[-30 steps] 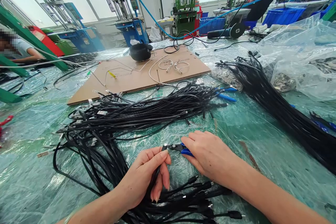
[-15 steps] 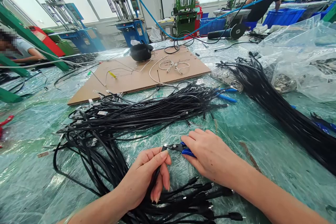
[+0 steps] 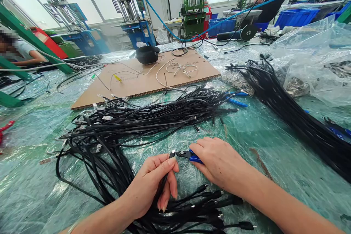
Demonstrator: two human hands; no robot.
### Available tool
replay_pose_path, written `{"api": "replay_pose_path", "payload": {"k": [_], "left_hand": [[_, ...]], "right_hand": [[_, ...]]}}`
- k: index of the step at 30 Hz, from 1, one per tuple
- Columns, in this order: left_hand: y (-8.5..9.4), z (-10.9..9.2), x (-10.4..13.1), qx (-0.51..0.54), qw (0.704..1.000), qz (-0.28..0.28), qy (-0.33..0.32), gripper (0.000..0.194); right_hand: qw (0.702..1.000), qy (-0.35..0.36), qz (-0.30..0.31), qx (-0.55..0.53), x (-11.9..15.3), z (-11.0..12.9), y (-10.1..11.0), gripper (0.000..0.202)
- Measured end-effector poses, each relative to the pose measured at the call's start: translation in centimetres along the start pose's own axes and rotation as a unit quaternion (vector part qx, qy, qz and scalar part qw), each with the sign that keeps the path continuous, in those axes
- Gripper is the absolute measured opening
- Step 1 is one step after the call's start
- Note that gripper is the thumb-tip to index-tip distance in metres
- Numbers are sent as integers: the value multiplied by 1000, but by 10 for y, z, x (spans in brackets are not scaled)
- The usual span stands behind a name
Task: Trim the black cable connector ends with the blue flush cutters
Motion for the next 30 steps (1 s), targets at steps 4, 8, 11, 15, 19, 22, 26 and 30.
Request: {"api": "replay_pose_path", "payload": {"k": [4,8,11,15,19,22,26,30], "left_hand": [[0,1,1,-9,1000,-3,3,25],[1,1,2,-16,1000,-9,1,24],[1,2,1,-22,1000,-10,2,24],[2,1,1,-34,999,-14,-4,24],[3,2,1,-46,999,-16,-2,24],[2,3,2,-53,998,-14,-4,23],[2,4,2,-57,998,-13,0,23],[2,3,1,-57,998,-13,2,23]], "right_hand": [[1000,-7,12,-10,0,-2,-2,18],[1000,3,-9,3,0,0,4,19],[999,11,-31,24,1,3,8,19],[998,12,-48,41,2,4,10,19],[997,18,-55,47,2,4,9,19],[998,19,-43,44,2,4,7,18],[999,10,-19,34,2,2,3,16],[1000,1,11,17,1,-1,-2,16]]}}
Point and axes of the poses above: each hand's wrist, its own x-axis away from the middle knuckle, its own y-axis out of the back of the hand, z = x × y, the point moved 9 cm from there along -x, towards the middle knuckle, and after that the axes turned 13 degrees about x, right-handed, at the moved point
